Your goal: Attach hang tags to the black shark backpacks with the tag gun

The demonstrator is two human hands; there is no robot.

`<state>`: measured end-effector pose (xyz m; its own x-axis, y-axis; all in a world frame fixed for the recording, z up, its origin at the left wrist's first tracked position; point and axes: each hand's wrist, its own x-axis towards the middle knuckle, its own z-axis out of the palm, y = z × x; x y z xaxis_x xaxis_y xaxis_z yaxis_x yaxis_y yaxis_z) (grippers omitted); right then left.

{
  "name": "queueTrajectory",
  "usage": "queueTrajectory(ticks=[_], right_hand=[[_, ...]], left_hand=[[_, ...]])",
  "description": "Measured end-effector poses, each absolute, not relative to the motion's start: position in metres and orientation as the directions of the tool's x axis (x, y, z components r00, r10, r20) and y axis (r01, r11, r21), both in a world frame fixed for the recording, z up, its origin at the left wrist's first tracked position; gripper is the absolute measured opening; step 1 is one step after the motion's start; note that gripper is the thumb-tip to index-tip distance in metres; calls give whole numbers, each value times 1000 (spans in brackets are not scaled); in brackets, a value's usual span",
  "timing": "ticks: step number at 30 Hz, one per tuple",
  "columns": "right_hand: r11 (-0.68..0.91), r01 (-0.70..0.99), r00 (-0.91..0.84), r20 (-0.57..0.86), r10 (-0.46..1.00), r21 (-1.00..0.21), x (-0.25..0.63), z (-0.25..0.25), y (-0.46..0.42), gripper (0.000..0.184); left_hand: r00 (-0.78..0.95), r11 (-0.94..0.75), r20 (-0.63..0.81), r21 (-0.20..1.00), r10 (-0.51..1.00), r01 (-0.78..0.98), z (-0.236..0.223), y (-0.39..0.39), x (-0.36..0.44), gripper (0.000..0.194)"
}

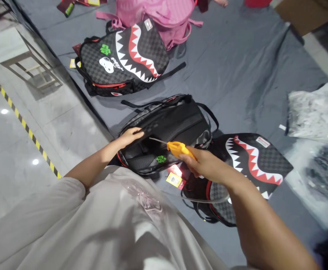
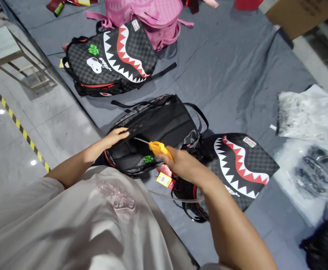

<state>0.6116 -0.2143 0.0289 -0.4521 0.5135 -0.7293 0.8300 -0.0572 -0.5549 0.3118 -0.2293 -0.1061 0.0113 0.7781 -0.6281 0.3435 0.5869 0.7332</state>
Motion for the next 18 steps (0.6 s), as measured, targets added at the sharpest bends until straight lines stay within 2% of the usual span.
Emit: queueTrajectory(ticks=[3, 4, 7, 8, 9, 11, 12, 13, 15, 16, 18], right_hand=[[-94, 828, -440, -743, 504, -554, 613, 39, -219, 39], [-94, 861, -374, -748, 548, -500, 612, 38, -217, 38], [-92, 973, -73, -660, 748, -212, 607, 28, -210, 38], [-75, 982, -56, -645, 762, -174, 605, 22, -210, 38], [-29, 978, -117, -658, 744, -206, 604, 18, -212, 37], [64, 926, -324, -695, 642, -372, 605, 10, -219, 36], [63, 910, -358, -702, 616, -410, 607, 8, -222, 36], [35, 924, -312, -699, 644, -380, 611, 8, -224, 37], [-60, 970, -117, -667, 736, -237, 620, 11, -227, 42], [-84, 972, -84, -661, 746, -219, 624, 14, -227, 43], [-57, 954, -165, -670, 724, -296, 632, 21, -226, 42]], left_hand=[[-108, 466, -526, 617, 844, 634, -107, -230, 320, 31], [-137, 445, -501, 571, 854, 689, -108, -228, 323, 31], [-154, 396, -466, 483, 871, 781, -112, -221, 325, 35], [-149, 380, -460, 463, 875, 801, -113, -218, 324, 35], [-146, 365, -454, 445, 879, 818, -113, -217, 324, 36], [-151, 343, -432, 412, 889, 844, -110, -220, 325, 36], [-160, 338, -417, 397, 895, 853, -107, -224, 327, 38], [-165, 321, -386, 382, 907, 867, -103, -230, 331, 42], [-115, 211, -275, 348, 955, 913, -93, -249, 345, 55], [-35, 108, -218, 331, 975, 937, -89, -262, 354, 60], [215, -156, -167, 308, 962, 938, -85, -288, 373, 68]])
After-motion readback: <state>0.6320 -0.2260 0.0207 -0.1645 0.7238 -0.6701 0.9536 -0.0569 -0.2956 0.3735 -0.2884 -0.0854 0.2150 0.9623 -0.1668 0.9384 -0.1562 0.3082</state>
